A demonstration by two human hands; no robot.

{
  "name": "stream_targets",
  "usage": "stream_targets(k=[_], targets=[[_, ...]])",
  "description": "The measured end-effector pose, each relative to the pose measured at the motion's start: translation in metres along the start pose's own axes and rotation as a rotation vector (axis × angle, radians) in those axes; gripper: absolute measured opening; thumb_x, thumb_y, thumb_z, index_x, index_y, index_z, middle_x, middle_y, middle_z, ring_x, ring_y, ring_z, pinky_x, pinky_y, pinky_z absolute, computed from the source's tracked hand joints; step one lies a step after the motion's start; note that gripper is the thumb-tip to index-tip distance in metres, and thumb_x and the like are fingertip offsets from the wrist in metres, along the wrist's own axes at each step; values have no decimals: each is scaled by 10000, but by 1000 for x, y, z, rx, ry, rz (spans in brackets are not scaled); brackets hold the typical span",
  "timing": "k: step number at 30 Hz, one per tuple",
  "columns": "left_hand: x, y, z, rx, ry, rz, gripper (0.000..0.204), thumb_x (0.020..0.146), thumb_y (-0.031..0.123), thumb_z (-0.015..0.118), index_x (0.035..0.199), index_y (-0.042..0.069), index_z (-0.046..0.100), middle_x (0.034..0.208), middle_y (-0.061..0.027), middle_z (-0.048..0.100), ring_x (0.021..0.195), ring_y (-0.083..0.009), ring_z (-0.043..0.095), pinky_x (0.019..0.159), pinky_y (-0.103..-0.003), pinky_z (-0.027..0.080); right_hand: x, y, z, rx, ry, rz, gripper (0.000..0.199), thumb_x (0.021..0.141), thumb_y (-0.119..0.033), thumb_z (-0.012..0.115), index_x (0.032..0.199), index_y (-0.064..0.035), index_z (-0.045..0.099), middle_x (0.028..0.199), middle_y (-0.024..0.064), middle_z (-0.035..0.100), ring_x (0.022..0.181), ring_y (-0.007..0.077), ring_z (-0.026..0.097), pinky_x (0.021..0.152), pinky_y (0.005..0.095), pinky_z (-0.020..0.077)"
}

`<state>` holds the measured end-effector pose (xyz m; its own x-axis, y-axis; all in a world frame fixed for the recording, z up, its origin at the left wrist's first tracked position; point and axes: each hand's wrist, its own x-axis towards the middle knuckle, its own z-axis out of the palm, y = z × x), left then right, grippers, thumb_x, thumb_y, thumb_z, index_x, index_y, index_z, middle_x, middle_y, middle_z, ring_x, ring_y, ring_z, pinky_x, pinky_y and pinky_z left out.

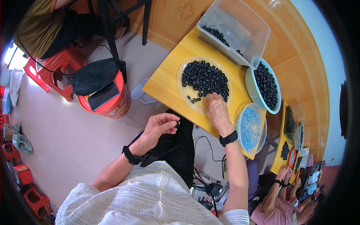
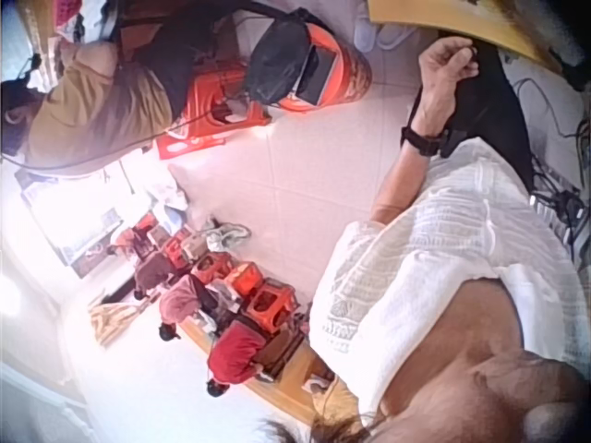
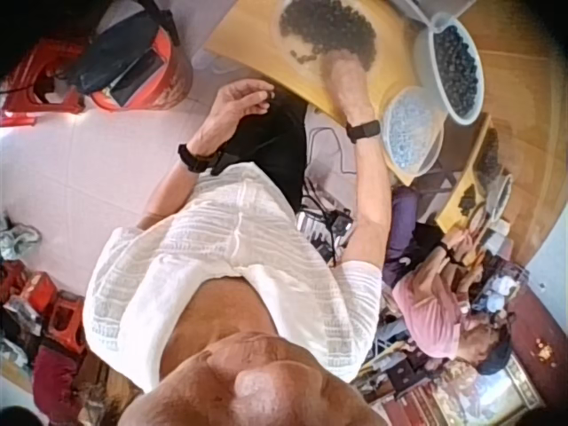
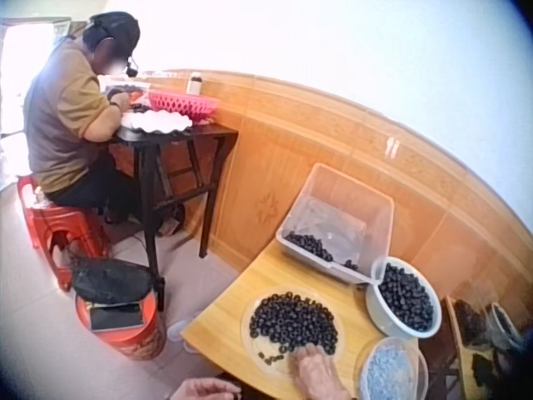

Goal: Sorting and inspecting black plastic rings into containers for manufacturing.

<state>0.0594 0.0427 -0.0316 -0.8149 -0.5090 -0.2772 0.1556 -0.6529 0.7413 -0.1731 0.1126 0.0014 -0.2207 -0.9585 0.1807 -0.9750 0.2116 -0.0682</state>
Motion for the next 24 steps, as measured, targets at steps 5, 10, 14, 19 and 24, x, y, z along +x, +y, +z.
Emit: stream_targets(k=[5, 10, 14, 19, 24], targets=[[1, -1, -2, -5, -6, 5, 153, 864, 82, 578, 1003, 31, 615, 891, -34, 627, 739, -92, 596, 692, -214, 504, 2, -2, -2, -18, -26, -19, 138, 679, 59, 502, 808, 23, 535, 822, 173, 550, 835, 332, 535, 743, 376, 449], [2, 0, -2, -102, -19, -2, 169, 881, 48, 535, 1033, 11, 599, 920, -64, 626, 781, -113, 616, 738, -232, 531, 0, -1, -1, -15, -6, -12, 140, 678, 65, 502, 809, 31, 539, 819, 180, 553, 828, 335, 542, 731, 379, 455], [0, 5, -1, -155, -28, 8, 164, 874, 70, 557, 1025, 21, 597, 923, -47, 619, 805, -128, 625, 749, -254, 535, -9, -11, -8, 268, 115, 122, 106, 719, 48, 532, 820, 40, 564, 802, 186, 568, 766, 330, 570, 669, 386, 457], [-1, 5, -2, -162, -23, 4, 162, 873, 58, 554, 1025, 12, 588, 941, -63, 619, 817, -141, 629, 759, -262, 536, -33, -76, -22, 771, 159, 203, 90, 763, -1, 589, 843, 19, 623, 738, 155, 574, 686, 299, 579, 632, 341, 453], [1, 4, 2, -140, -33, 18, 158, 856, 52, 578, 1009, 11, 584, 941, -66, 620, 816, -148, 630, 761, -268, 535, -46, -105, -21, 803, 199, 150, 125, 776, 20, 593, 895, 17, 633, 761, 130, 578, 677, 270, 577, 603, 310, 457]])
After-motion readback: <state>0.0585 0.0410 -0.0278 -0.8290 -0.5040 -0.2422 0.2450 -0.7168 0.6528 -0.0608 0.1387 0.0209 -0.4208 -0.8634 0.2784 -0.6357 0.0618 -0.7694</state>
